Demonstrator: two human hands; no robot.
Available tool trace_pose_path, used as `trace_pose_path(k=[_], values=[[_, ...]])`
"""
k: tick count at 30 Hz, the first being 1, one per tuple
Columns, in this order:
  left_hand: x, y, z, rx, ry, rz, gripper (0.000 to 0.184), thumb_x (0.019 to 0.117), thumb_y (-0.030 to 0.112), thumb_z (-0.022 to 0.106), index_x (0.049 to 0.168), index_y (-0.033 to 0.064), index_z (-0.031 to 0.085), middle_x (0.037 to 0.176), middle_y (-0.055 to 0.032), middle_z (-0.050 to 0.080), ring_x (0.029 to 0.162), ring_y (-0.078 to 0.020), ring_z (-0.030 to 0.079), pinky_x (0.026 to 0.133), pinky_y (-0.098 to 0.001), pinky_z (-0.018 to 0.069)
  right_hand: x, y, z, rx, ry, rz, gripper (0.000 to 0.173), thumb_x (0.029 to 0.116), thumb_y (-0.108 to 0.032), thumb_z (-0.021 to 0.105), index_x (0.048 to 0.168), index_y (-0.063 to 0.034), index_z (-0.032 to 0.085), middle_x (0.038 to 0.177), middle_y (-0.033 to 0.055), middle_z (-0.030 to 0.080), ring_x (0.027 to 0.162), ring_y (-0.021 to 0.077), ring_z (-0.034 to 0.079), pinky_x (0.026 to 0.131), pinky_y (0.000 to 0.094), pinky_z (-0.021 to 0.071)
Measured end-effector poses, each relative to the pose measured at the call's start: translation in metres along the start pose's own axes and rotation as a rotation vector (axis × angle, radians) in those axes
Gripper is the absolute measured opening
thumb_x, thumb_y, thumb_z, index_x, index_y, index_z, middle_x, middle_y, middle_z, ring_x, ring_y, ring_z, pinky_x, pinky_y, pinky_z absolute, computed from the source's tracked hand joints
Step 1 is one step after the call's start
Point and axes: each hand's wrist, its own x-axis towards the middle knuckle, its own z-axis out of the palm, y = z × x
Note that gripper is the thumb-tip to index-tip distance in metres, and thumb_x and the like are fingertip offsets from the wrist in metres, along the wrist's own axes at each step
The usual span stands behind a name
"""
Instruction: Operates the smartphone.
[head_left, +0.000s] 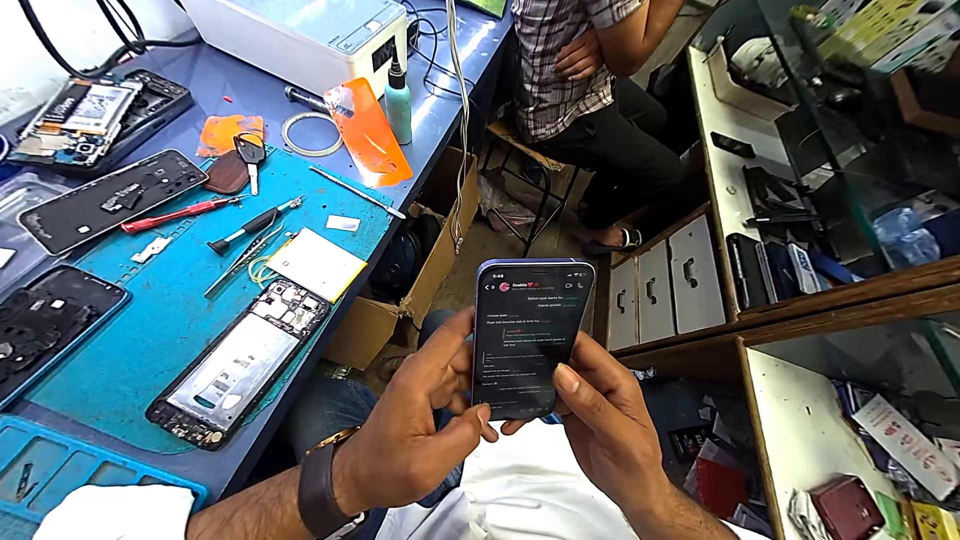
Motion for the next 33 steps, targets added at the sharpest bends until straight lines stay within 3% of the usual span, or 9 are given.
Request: trace_pose_path(k=[33], values=[[-0.0002, -0.0012, -0.0002, -0.003, -0.007, -0.015, 0.075, 0.0901, -0.004, 0.052, 0.157, 0.0171, 0.027, 0.125, -0.0147, 0.066, 0.095, -0.0293, 0.073, 0.072, -0.0393, 0.0657, -0.0022, 0.0028, -0.0014, 0.006, 0.008, -0.008, 0.036, 0.1077, -0.030, 0.052, 0.133, -0.0055, 0.060, 0.109, 0.0165, 0.068, 0.092, 0.0237, 0.073, 0.075, 0.0409, 0.0654]])
